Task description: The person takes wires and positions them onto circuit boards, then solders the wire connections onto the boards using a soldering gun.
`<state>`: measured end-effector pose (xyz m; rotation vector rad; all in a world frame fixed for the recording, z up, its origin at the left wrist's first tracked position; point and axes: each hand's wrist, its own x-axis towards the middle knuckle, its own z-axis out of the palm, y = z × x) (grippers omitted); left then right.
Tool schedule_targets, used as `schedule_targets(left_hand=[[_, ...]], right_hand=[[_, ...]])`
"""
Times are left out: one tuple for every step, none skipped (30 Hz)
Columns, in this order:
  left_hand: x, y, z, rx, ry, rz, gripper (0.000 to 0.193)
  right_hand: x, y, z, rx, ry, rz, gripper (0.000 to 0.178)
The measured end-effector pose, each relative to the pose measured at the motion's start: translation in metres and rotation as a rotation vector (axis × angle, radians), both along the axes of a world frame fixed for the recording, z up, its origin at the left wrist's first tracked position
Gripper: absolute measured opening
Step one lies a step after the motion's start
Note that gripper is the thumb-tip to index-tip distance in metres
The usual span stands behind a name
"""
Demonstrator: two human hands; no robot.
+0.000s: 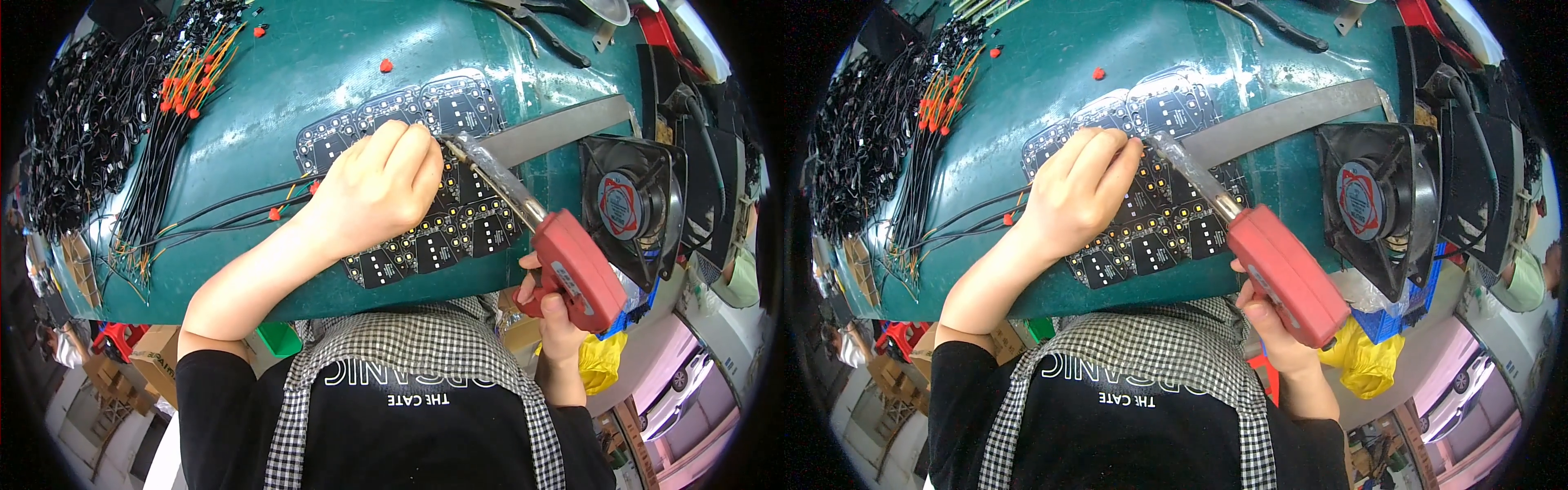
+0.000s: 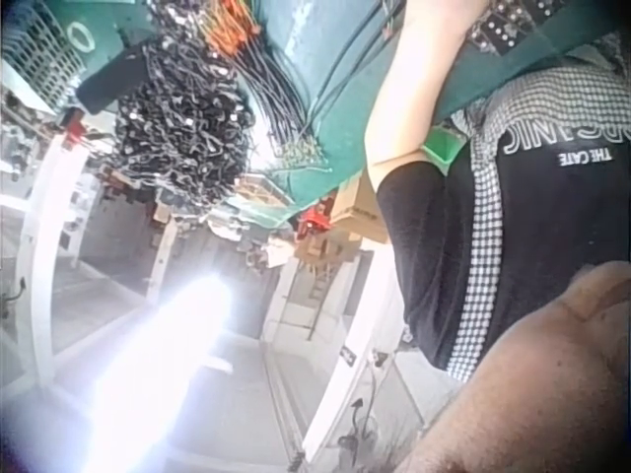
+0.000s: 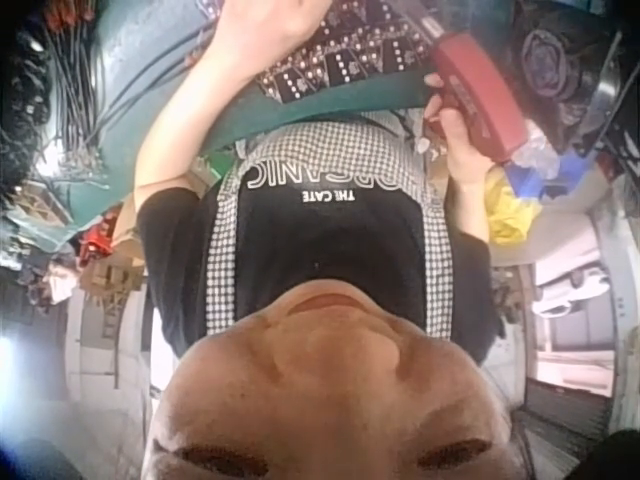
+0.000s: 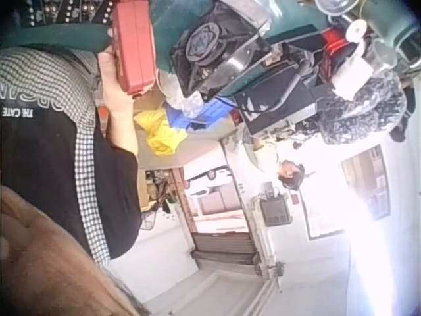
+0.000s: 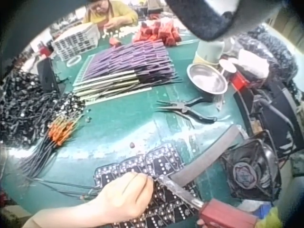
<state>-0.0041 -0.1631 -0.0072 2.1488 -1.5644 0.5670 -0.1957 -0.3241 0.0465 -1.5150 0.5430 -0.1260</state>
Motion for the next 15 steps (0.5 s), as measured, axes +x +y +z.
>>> schedule_targets(left_hand=[[0.0, 0.001, 0.0, 0.009, -0.003, 0.005, 0.015], [-0.001, 0.001, 0.001, 0.008, -0.003, 0.005, 0.015], [-0.002, 0.001, 0.002, 0.022, -0.004, 0.019, 0.015], [-0.004, 0.001, 0.003, 0.037, -0.004, 0.033, 0.016], [-0.004, 0.001, 0.004, 0.037, -0.005, 0.031, 0.016], [-0.004, 0.001, 0.007, 0.035, 0.068, 0.027, 0.016], [-0.004, 0.001, 0.009, 0.033, 0.141, 0.022, 0.017], [-0.004, 0.003, 0.013, 0.033, 0.141, 0.022, 0.017], [-0.004, 0.004, 0.016, 0.024, 0.265, 0.062, 0.02], [-0.004, 0.004, 0.018, 0.015, 0.39, 0.102, 0.024], [-0.005, 0.003, 0.017, -0.031, 0.423, 0.142, 0.024], [-0.005, 0.003, 0.016, -0.031, 0.423, 0.144, 0.024], [-0.006, 0.004, 0.014, -0.046, 0.412, 0.147, 0.024], [-0.006, 0.003, 0.013, -0.061, 0.401, 0.147, 0.023], [-0.006, 0.002, 0.013, -0.061, 0.402, 0.147, 0.023]], right_hand=[[-0.001, -0.001, -0.001, 0.002, -0.001, 0.0, 0.062], [-0.004, -0.003, -0.001, 0.075, -0.022, 0.007, 0.056], [-0.005, -0.005, -0.001, 0.147, -0.042, 0.013, 0.05], [-0.005, -0.005, 0.0, 0.147, -0.043, 0.014, 0.05], [-0.005, -0.005, 0.0, 0.148, -0.04, 0.012, 0.05], [-0.004, -0.006, 0.0, 0.149, -0.036, 0.01, 0.051], [-0.003, -0.005, 0.0, 0.148, -0.036, 0.008, 0.051], [0.0, -0.003, 0.0, 0.091, -0.023, -0.011, 0.058], [0.001, -0.003, 0.0, 0.034, -0.01, -0.03, 0.065], [0.002, -0.003, 0.0, 0.034, -0.01, -0.031, 0.065], [0.002, -0.003, 0.0, 0.035, 0.011, -0.024, 0.065], [0.003, -0.002, 0.0, 0.036, 0.032, -0.018, 0.064], [0.003, -0.002, 0.0, 0.037, 0.033, -0.016, 0.064], [0.003, -0.002, 0.0, 0.021, 0.03, -0.019, 0.063], [0.003, -0.002, 0.0, 0.005, 0.027, -0.022, 0.062]])
